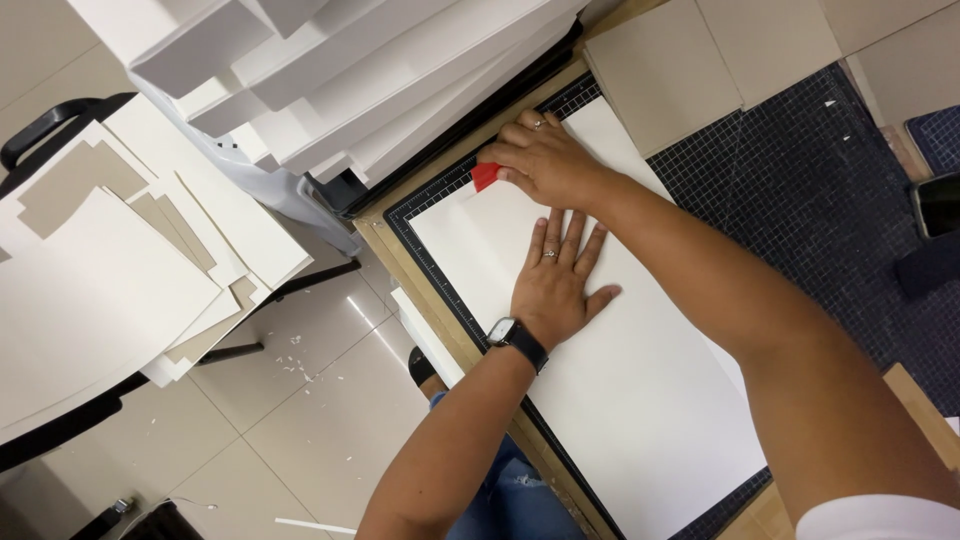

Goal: Assembling a cardboard structure by applying glue with a roller, positioning panels, and smoothing a top sheet with a scraper.

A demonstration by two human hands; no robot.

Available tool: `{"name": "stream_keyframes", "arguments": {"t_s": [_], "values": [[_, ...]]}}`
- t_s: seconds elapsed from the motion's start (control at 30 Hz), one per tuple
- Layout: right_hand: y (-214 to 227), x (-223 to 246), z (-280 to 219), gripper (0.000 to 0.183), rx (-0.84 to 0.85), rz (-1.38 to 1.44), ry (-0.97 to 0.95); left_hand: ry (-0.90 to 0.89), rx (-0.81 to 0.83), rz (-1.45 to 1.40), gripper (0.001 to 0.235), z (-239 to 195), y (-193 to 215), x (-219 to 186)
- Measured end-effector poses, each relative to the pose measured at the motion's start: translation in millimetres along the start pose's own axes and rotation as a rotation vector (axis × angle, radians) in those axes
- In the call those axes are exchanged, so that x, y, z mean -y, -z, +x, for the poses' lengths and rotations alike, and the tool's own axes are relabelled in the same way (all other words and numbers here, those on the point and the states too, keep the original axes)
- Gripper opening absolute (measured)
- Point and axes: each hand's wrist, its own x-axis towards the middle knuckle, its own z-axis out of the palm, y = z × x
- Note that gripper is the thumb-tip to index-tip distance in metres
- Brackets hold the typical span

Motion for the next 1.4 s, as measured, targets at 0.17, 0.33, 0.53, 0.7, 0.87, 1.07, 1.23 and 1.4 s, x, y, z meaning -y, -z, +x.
{"name": "stream_keyframes", "arguments": {"t_s": [0.17,0.33,0.53,0.7,0.87,1.07,1.23,1.4], "values": [[-6,20,9,0.032,-0.05,-0.009,0.043,-0.01,-0.001,-0.026,0.084,7,-18,2],[2,41,1,0.033,-0.141,-0.023,0.021,-0.047,-0.036,-0.042,0.086,15,-33,5],[13,40,-99,0.051,-0.501,-0.16,-0.638,-0.038,-0.203,0.012,0.072,-7,-9,-2],[-7,8,-79,0.048,-0.587,-0.394,-0.604,-0.031,-0.256,0.064,0.073,0,-17,-1],[10,24,-65,0.041,-0.522,-0.136,-0.773,-0.121,-0.544,0.048,0.073,-1,-41,1],[15,44,-66,0.045,-0.465,-0.106,-0.895,-0.128,-0.591,0.02,0.072,-1,-36,3],[11,43,-53,0.045,-0.496,-0.137,-0.949,-0.106,-0.464,0.103,0.072,5,-41,4],[5,50,-85,0.048,-0.517,-0.289,-0.896,-0.041,-0.259,0.09,0.077,1,-24,-4]]}}
